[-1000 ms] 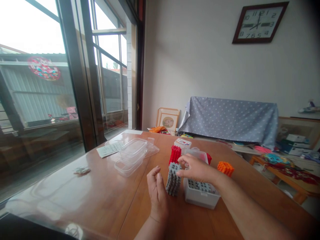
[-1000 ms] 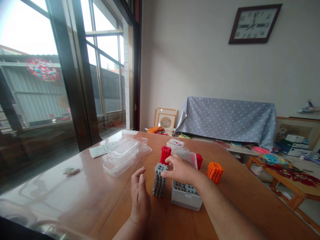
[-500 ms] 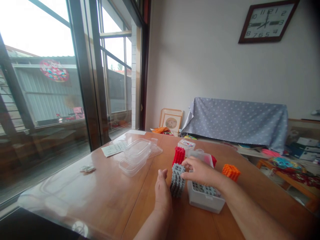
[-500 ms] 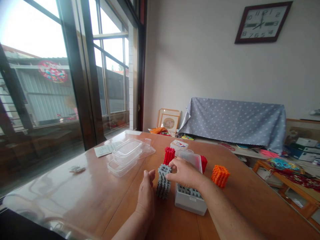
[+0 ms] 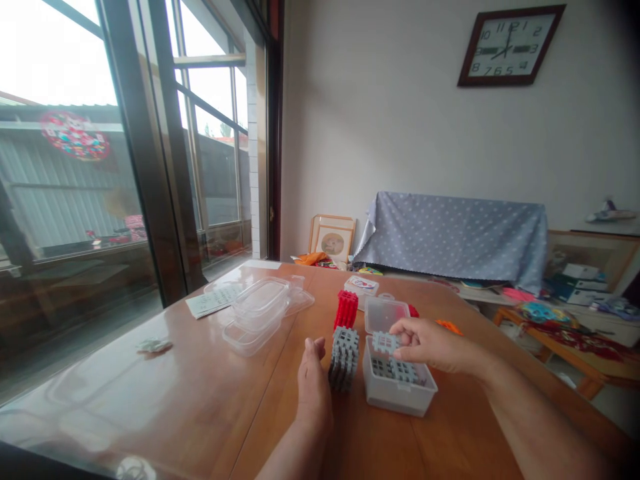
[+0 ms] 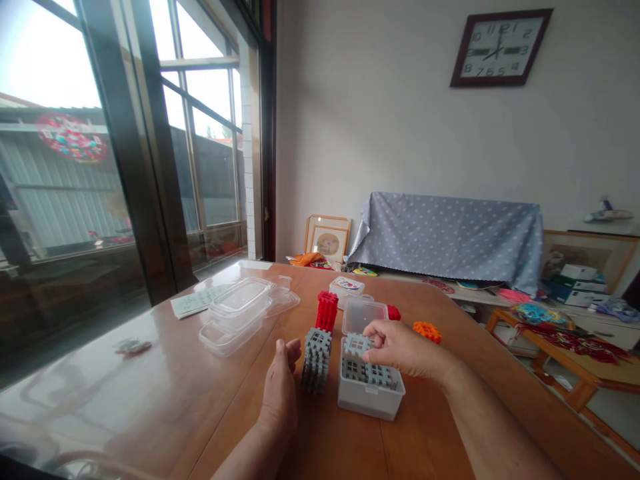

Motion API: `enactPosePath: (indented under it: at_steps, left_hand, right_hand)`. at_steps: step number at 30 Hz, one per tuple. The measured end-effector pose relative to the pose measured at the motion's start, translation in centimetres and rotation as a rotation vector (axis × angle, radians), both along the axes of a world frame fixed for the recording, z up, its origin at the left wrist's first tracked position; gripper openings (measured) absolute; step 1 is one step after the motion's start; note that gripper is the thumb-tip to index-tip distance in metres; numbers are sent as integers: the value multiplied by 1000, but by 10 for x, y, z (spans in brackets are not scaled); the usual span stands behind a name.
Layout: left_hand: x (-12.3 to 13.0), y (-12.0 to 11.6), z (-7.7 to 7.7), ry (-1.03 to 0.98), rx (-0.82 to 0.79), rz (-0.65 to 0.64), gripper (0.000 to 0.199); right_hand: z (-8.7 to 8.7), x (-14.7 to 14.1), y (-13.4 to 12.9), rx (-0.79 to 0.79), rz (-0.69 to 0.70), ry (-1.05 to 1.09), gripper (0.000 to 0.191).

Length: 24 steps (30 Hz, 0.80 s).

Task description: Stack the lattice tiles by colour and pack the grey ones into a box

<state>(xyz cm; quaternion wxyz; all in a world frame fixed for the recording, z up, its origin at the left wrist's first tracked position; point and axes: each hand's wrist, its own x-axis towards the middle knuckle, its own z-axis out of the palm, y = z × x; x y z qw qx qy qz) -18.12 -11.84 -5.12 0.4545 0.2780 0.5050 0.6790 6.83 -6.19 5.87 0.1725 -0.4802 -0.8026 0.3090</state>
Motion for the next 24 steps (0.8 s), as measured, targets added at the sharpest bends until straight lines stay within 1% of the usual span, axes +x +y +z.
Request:
enactPosePath:
  at_steps: [3,6,9,12,15,18,24]
  left_hand:
    - [1,0,2,9,-1,-5,71]
    - [2,1,2,-4,1,-20,72]
    - [2,2,0,-19,3,-39,72]
    - [1,2,-2,-13,5,-63,73]
    - [0,2,-2,-3,1,-65,73]
    - [1,1,-1,-20,-5,-64,73]
    - [2,-1,3,-29,21,-86,72]
  right_hand:
    - [-6,4,0,-31,-1,-126,40]
    - [-12,-3,0,34,-17,-256,41]
    - [-13,-15,-2,107,-22,-369,43]
    - [-12,-23,-5,142,-16,-477,34]
    - [-10,-26,-8,161,-29,-515,26]
    - [-11,-27,-9,179,-41,-533,27]
    - [-14,-26,-10,216,-58,-497,41]
